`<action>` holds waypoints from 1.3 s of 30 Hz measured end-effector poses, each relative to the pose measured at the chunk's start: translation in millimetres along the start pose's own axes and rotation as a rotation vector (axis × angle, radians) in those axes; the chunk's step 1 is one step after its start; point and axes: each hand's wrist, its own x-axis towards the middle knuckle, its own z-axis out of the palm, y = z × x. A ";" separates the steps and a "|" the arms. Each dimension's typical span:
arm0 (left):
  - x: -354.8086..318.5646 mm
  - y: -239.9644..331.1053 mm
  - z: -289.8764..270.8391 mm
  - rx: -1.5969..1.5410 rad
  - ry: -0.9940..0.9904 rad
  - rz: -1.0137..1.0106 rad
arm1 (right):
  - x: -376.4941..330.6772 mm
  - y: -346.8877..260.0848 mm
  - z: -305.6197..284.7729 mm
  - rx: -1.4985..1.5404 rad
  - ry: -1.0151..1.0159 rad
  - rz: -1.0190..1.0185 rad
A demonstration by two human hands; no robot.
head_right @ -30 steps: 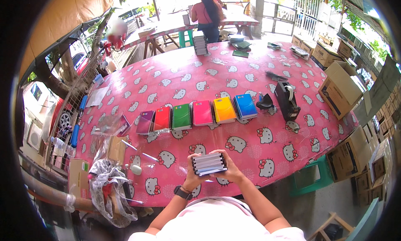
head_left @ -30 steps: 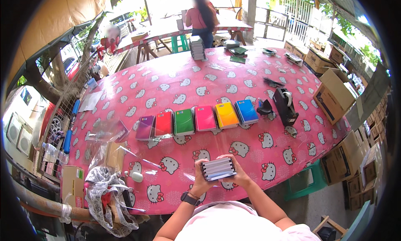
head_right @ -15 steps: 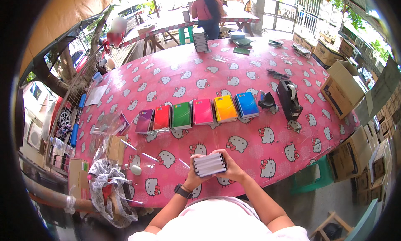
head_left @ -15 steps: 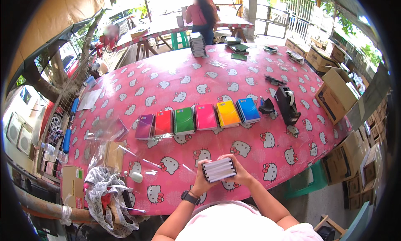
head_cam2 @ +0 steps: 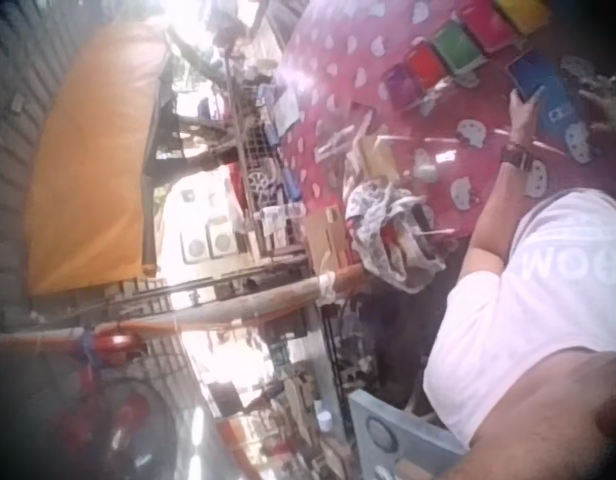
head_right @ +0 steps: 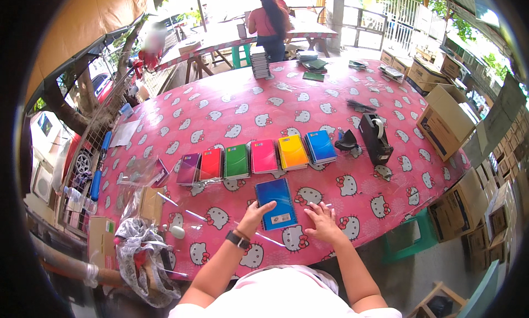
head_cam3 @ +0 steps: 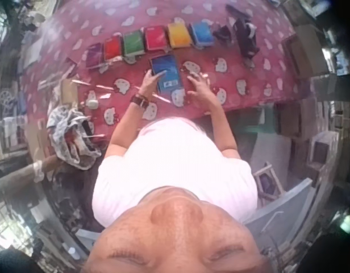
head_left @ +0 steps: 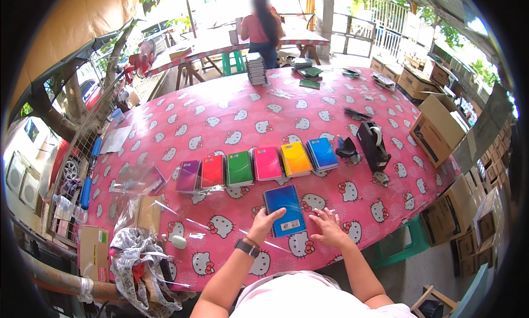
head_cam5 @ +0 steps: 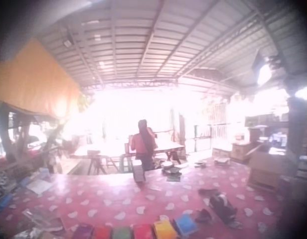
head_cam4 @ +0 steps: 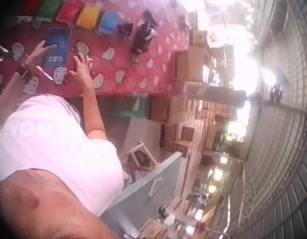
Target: The person places stacks of colorful notebooks into clear plastic sleeves at a table, then seals the sleeves with tape. The person repeats this process for multiple stacks, arranging the packaged notebooks on the table.
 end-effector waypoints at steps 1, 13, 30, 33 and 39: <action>5.1 3.0 4.8 0.045 0.048 -0.063 | -1.0 -1.5 -1.6 -0.005 0.008 0.004; 14.5 2.4 23.5 0.811 0.334 -0.122 | 30.4 31.8 26.7 -0.032 0.701 0.186; 0.4 -23.0 37.4 0.696 0.429 0.057 | 12.7 -72.8 16.0 -0.037 0.274 -0.232; -3.0 -32.1 34.7 0.907 0.520 0.131 | 6.5 -74.6 20.4 -0.092 0.243 -0.313; -3.1 -43.5 28.7 0.868 0.532 0.189 | -2.5 -65.8 -21.4 0.580 -0.372 -0.228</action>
